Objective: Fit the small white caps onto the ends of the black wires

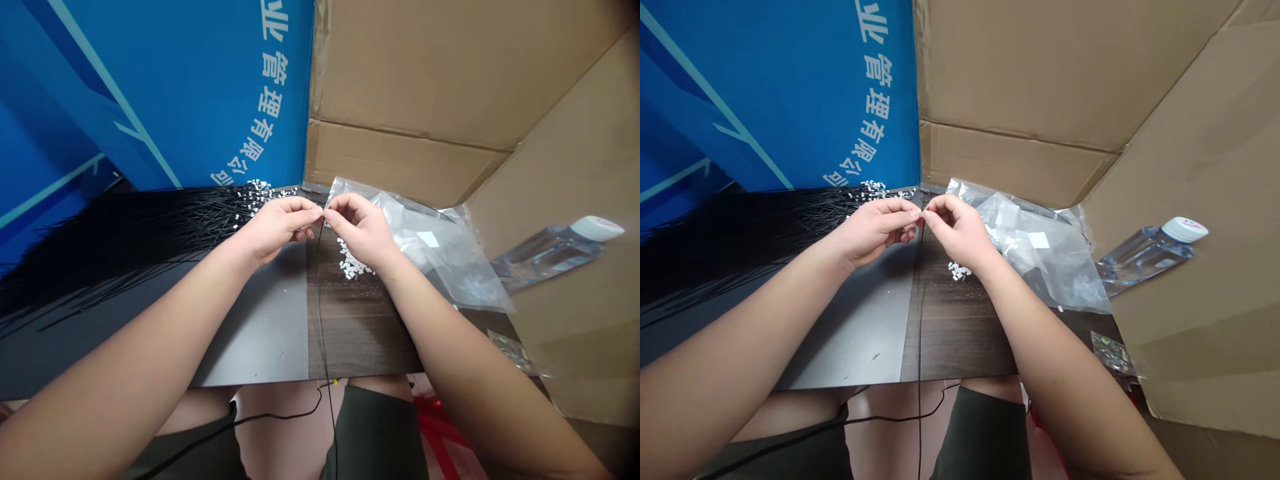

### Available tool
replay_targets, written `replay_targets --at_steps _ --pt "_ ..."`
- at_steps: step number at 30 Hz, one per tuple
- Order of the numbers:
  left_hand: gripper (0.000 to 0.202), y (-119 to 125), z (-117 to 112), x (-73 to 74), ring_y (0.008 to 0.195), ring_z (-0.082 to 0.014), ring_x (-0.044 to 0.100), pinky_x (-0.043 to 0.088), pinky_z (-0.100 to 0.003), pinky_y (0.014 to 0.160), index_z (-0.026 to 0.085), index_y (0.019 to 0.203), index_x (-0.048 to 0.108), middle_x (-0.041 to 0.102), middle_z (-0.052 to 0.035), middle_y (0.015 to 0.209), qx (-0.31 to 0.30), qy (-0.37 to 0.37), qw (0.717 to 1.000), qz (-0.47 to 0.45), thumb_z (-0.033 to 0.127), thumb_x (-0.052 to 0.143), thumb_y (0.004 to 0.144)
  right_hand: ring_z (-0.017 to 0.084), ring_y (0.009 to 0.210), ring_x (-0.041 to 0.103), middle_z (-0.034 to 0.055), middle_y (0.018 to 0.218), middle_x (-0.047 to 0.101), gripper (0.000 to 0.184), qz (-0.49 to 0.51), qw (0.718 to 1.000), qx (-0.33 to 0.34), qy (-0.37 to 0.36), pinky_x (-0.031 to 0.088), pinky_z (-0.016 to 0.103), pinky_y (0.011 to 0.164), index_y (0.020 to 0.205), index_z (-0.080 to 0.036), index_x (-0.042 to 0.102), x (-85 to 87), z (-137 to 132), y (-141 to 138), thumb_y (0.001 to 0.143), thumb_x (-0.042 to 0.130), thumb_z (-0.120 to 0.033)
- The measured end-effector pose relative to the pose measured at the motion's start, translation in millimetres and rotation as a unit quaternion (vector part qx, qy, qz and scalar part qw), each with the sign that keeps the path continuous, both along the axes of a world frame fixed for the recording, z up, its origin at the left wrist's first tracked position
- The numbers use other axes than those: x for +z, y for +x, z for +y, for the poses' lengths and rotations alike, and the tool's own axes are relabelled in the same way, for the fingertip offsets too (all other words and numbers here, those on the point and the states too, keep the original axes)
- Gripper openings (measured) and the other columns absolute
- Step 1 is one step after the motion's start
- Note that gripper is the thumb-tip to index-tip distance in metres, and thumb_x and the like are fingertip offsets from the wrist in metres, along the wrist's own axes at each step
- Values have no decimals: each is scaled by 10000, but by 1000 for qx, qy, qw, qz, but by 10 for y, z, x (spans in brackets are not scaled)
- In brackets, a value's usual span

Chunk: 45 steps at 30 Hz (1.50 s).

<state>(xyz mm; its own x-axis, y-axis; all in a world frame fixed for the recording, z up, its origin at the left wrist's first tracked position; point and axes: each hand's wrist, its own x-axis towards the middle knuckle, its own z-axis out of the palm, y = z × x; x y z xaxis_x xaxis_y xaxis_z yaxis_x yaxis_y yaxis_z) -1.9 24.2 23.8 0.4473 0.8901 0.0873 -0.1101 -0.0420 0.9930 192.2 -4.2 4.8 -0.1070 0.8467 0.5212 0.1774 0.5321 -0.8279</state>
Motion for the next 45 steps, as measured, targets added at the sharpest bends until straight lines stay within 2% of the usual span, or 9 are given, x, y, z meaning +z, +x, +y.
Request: replay_targets --at_steps 4,6,9,12,16,22,27,35,45 --pt "248 -26 12 30 633 -112 564 431 -256 592 158 757 783 675 -50 733 -8 -9 1000 4 358 923 712 134 746 584 -4 859 676 291 23 999 19 -44 474 315 722 896 -231 660 2 2 -1 901 786 -493" --pt "217 -27 22 46 636 -106 559 424 -249 586 150 729 782 685 -61 753 -5 -15 1000 4 323 912 712 121 711 566 -9 840 666 288 43 997 19 -61 470 304 687 891 -227 677 -3 7 -12 879 811 -481" --pt "172 -32 44 54 647 -103 564 415 -236 575 147 716 782 700 -73 772 29 -19 999 -10 285 884 727 107 675 580 -19 807 665 259 105 989 17 -102 486 284 647 880 -221 686 -3 14 -47 855 826 -438" --pt "161 -58 66 12 630 -97 546 407 -228 555 148 699 763 707 -73 770 78 -30 996 -32 260 877 716 115 709 658 9 856 739 274 161 972 38 -164 527 272 656 865 -209 672 18 5 -89 804 847 -410" --pt "167 -100 68 -106 599 -86 521 407 -215 532 143 701 747 681 -47 726 117 -79 988 -63 249 872 672 119 678 688 41 859 791 277 168 954 95 -228 560 274 662 852 -190 685 52 -30 -122 776 864 -388" --pt "159 -101 15 -150 581 -81 518 414 -222 532 133 696 735 661 -29 693 97 -130 984 -80 236 840 637 107 608 633 33 765 764 196 156 933 100 -308 524 251 589 799 -175 766 36 -93 -208 766 882 -330" --pt "158 -76 -54 -147 569 -103 542 444 -251 563 138 713 731 600 2 607 101 -128 984 -72 252 825 659 104 602 608 46 754 751 164 170 929 82 -317 492 246 551 811 -162 805 6 -121 -298 787 865 -313" --pt "123 -64 -99 -198 635 -97 581 474 -233 614 134 741 769 676 -21 715 120 -54 989 -59 227 840 703 93 552 569 55 718 738 119 180 928 46 -323 436 229 488 731 -148 790 13 -126 -344 792 825 -244" --pt "129 -47 -112 -210 650 -110 605 490 -243 628 139 745 762 692 -29 730 121 -46 990 -47 238 839 714 89 541 537 59 704 726 123 169 930 27 -325 407 235 471 696 -148 770 2 -111 -342 793 811 -212"
